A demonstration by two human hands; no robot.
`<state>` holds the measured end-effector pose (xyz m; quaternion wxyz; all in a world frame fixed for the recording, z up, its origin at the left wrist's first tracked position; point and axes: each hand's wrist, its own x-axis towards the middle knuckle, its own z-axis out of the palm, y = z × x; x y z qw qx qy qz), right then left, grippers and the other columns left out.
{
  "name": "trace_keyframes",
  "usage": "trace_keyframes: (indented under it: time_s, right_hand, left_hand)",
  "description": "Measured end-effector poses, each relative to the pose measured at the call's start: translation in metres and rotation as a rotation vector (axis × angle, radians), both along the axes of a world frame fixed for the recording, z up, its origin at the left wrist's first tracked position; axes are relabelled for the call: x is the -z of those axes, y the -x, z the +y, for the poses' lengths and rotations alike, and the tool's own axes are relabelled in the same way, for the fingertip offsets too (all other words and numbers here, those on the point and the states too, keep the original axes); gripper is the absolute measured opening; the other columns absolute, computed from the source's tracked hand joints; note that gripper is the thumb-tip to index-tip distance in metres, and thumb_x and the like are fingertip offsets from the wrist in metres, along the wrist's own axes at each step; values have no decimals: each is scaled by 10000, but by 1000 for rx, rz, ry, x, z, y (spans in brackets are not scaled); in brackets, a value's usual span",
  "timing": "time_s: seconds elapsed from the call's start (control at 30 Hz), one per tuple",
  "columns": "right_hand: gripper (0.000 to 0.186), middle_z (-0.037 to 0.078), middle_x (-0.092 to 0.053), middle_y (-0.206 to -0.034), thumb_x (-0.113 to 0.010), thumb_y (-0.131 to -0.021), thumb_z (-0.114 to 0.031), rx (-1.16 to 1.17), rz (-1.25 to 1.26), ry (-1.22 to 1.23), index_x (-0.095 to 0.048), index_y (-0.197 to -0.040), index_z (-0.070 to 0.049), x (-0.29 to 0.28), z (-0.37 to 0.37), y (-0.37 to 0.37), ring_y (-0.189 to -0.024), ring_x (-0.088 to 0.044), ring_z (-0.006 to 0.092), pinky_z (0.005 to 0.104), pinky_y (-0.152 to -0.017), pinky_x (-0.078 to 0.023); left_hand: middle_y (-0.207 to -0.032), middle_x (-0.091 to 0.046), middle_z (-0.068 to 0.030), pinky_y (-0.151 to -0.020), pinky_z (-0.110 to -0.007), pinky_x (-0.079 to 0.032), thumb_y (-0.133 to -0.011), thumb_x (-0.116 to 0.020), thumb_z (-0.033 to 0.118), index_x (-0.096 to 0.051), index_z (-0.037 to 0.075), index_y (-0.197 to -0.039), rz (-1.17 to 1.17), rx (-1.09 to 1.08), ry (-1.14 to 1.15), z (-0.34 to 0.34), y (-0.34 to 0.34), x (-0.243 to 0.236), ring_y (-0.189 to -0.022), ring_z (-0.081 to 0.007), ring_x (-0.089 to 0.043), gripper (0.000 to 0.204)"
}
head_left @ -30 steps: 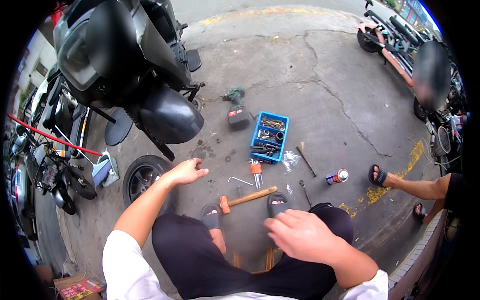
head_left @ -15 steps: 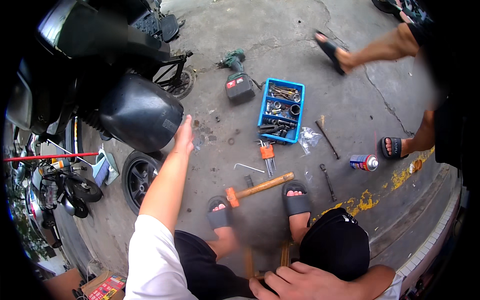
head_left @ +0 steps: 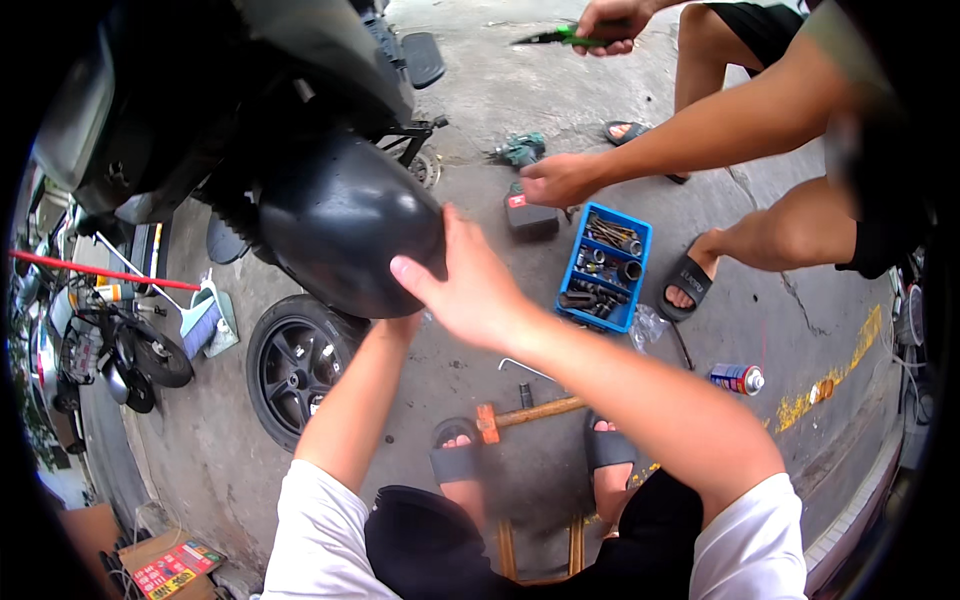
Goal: The person removes a motorcycle brake caliper, cleans it with a spray can, and uses an Allen key to adjust internal components. A second person assists by using pliers to remove a pin. The person then reassembles the caliper and prepares to reinstall it.
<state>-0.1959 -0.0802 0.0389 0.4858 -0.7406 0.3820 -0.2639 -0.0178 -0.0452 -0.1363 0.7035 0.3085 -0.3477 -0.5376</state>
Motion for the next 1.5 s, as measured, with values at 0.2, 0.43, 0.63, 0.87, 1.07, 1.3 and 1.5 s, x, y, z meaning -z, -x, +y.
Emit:
trace_keyframes:
  time_s: [0.2, 0.43, 0.63, 0.87, 1.07, 1.3, 1.5]
  right_hand:
    - [887, 313, -427, -1360, -727, -886, -398, -55, -135, 19, -297, -1460, 124, -13, 42, -1, -1262, -509, 464, 478, -1071, -441]
    - [776, 280, -424, -1331, -760, -867, -239, -259, -218, 72, -353, -1453, 69, -9, 92, -7, -1220, -515, 459, 448, -1027, -465]
    - [699, 245, -426, -1351, -734, -881, -198, -407, -345, 35, -398, -1422, 89, -1, 110, -27, -1193, -529, 434, 437, -1011, -477]
    - [653, 244, -498, -1260, -736, -833, -159, -446, -414, 54, -432, -1340, 118, 3, 113, -56, -1173, -525, 401, 440, -993, -476]
    - [627, 230, -516, -1211, -725, -825, -141, -524, -354, 57, -442, -1315, 130, 8, 107, -71, -1136, -547, 377, 434, -963, -497]
    - [438, 218, -559, -1133, -696, -862, -148, -583, -314, 4, -514, -1175, 99, 6, 104, -86, -1078, -585, 362, 439, -909, -504]
    - [247, 211, -615, -983, -673, -883, -148, -569, -288, -17, -569, -971, 58, 2, 100, -103, -957, -632, 383, 461, -853, -514]
  left_hand:
    - [-1424, -525, -134, -1127, -401, -376, -1024, -571, 213, -433, 49, -1440, -165, -67, -230, 35, 33, -17, -1323, -235, -485, 469]
    - [-1384, -548, -163, -1101, -382, -401, -997, -619, 155, -402, 5, -1426, -522, -475, -771, 58, 30, -12, -1281, -245, -525, 503]
    - [-1353, -535, -163, -1078, -359, -417, -956, -659, 40, -409, -17, -1367, -482, -652, -527, 66, 37, -19, -1223, -236, -548, 484]
    - [-1405, -444, -183, -1132, -386, -382, -951, -662, 55, -345, -13, -1448, -556, -480, -399, 71, 83, -70, -1332, -265, -463, 593]
    - [-1587, -304, -278, -1223, -429, -269, -988, -637, 97, -196, -51, -1559, -598, -487, -378, 13, 58, -73, -1505, -345, -298, 737]
    - [-1618, -231, -309, -1231, -413, -246, -997, -616, 86, -196, -98, -1550, -759, -627, -237, -17, 28, -98, -1539, -350, -220, 719]
    - [-1487, -445, -180, -1182, -441, -317, -1050, -583, 304, -294, -15, -1539, -429, -471, -344, -52, 1, -105, -1427, -248, -406, 651]
